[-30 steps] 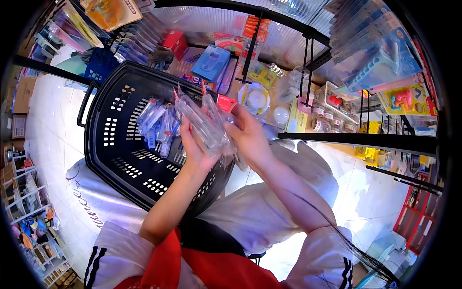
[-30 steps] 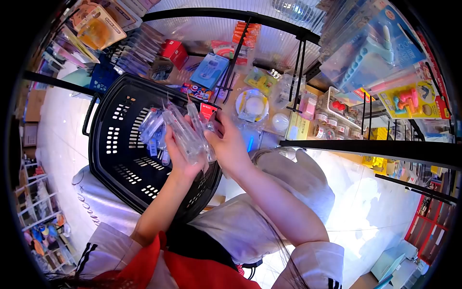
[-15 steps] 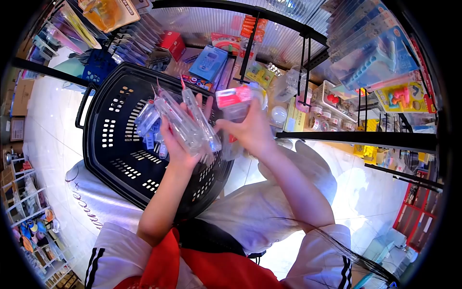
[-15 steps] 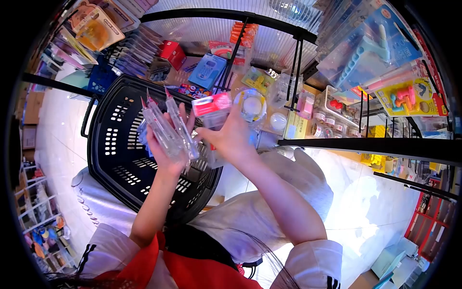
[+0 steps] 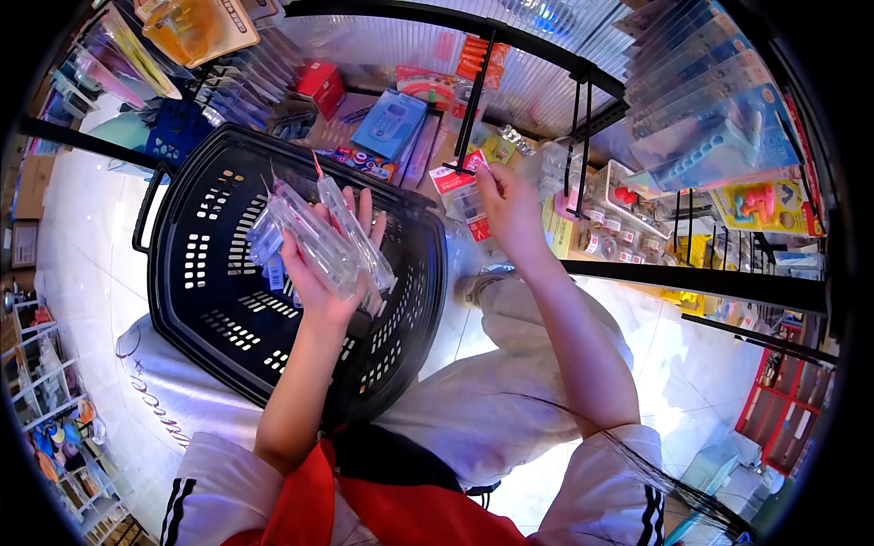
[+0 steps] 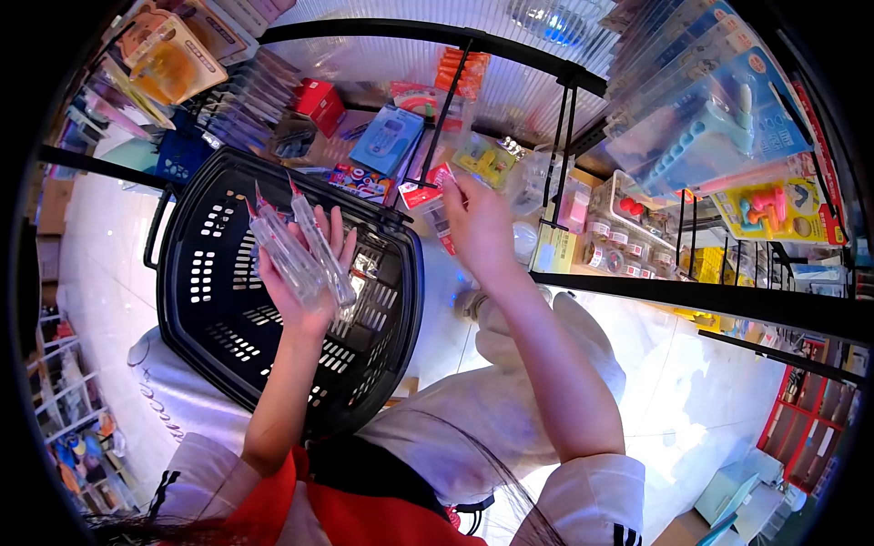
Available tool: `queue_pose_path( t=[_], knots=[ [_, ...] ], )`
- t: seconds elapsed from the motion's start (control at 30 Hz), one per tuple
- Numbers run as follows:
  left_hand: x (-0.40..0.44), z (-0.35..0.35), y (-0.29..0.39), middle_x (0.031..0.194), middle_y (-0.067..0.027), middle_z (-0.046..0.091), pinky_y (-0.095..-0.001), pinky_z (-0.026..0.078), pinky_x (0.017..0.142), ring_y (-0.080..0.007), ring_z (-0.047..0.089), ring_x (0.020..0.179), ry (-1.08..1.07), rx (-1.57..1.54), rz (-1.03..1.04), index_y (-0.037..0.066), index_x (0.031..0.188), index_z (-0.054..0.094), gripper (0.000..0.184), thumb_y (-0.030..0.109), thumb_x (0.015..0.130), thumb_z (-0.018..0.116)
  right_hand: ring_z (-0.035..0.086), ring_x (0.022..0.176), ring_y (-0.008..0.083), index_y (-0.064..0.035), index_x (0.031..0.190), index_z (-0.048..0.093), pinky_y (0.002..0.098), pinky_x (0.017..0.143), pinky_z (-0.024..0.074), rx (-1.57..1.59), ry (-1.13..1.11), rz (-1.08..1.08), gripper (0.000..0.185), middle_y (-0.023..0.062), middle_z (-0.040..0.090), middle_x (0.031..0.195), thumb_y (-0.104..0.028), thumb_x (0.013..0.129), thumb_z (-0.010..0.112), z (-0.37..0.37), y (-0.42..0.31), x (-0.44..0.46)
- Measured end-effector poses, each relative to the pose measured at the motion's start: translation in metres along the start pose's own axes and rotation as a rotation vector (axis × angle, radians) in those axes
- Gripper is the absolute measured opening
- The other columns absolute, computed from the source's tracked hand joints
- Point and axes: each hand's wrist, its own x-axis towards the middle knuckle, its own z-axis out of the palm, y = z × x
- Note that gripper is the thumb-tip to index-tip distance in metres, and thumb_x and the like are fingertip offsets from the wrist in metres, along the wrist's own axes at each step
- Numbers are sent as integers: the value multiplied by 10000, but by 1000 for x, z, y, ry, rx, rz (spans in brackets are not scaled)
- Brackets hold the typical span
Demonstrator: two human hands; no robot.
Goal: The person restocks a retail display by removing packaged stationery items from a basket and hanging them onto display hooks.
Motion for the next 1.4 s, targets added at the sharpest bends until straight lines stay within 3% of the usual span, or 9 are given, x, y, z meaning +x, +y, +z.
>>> queue_pose_path(
  t=[0.13, 0.23, 0.33, 0.53, 0.73, 0.97, 1.03, 1.2, 1.4],
  knots=[
    [5, -6, -3, 1211, -96, 463, -442, 147, 1047, -263, 285, 1239, 29, -22, -10, 112, 984, 592, 434, 476, 783, 466, 385, 521, 83, 22, 845, 570, 252, 495, 343, 25, 8, -33, 160, 91, 476, 569, -131, 826, 529, 2, 0, 8],
    [7, -7, -5, 1220, -108, 458, -422, 126, 1056, -254, 279, 1242, 41, -50, -22, 97, 980, 597, 431, 460, 772, 495, 428, 543, 86, 14, 863, 580, 245, 506, 349, 145, -19, -90, 135, 77, 506, 602, -107, 808, 555, 11, 15, 13],
    [9, -8, -4, 1223, -111, 457, -414, 119, 1061, -249, 286, 1238, 67, -68, -23, 87, 979, 596, 434, 455, 766, 509, 545, 572, 238, 27, 793, 577, 318, 521, 421, 109, 25, -228, 95, 144, 568, 713, -65, 773, 563, 8, 13, 10],
    [11, -18, -3, 1227, -97, 450, -431, 152, 1050, -254, 307, 1225, 65, -51, -22, 117, 992, 597, 446, 487, 775, 478, 573, 636, 132, 26, 799, 592, 240, 593, 466, 428, 104, 106, 104, 95, 595, 750, -72, 766, 598, 10, 11, 6],
    [14, -20, -7, 1236, -100, 441, -453, 170, 1039, -249, 320, 1217, 81, -89, -68, 129, 986, 593, 445, 501, 759, 504, 550, 652, 69, 20, 817, 581, 202, 584, 458, 317, 146, 114, 95, 38, 595, 723, -73, 807, 565, 21, 18, 16],
    [5, -21, -10, 1321, -99, 339, -464, 252, 998, -263, 341, 1207, -66, 145, -186, 113, 1056, 554, 478, 495, 776, 493, 551, 581, 98, 6, 737, 601, 240, 543, 452, 221, 389, 287, 176, 54, 575, 622, -169, 746, 615, 29, 26, 69],
    [1, -17, -9, 1355, -132, 246, -476, 323, 955, -333, 317, 1210, -81, 283, -261, 90, 1055, 509, 518, 459, 710, 621, 570, 577, 145, -29, 686, 632, 301, 558, 426, 223, 455, 365, 237, 97, 561, 548, -265, 698, 650, 28, 20, 85],
    [-10, -8, 1, 1161, -152, 474, -443, 371, 924, -318, 388, 1162, -150, 504, -403, 32, 1112, 446, 592, 418, 710, 646, 555, 630, 142, 26, 959, 535, 220, 531, 427, 908, 559, 358, 252, 102, 594, 807, -167, 797, 517, 39, 20, 88],
    [-14, -17, 12, 1156, -120, 474, -450, 393, 900, -275, 437, 1113, -41, 650, -457, 25, 1188, 383, 639, 384, 727, 639, 489, 612, 98, -32, 881, 535, 224, 513, 372, 863, 69, 742, 220, 47, 546, 740, -205, 852, 402, 31, -3, -5]
  ],
)
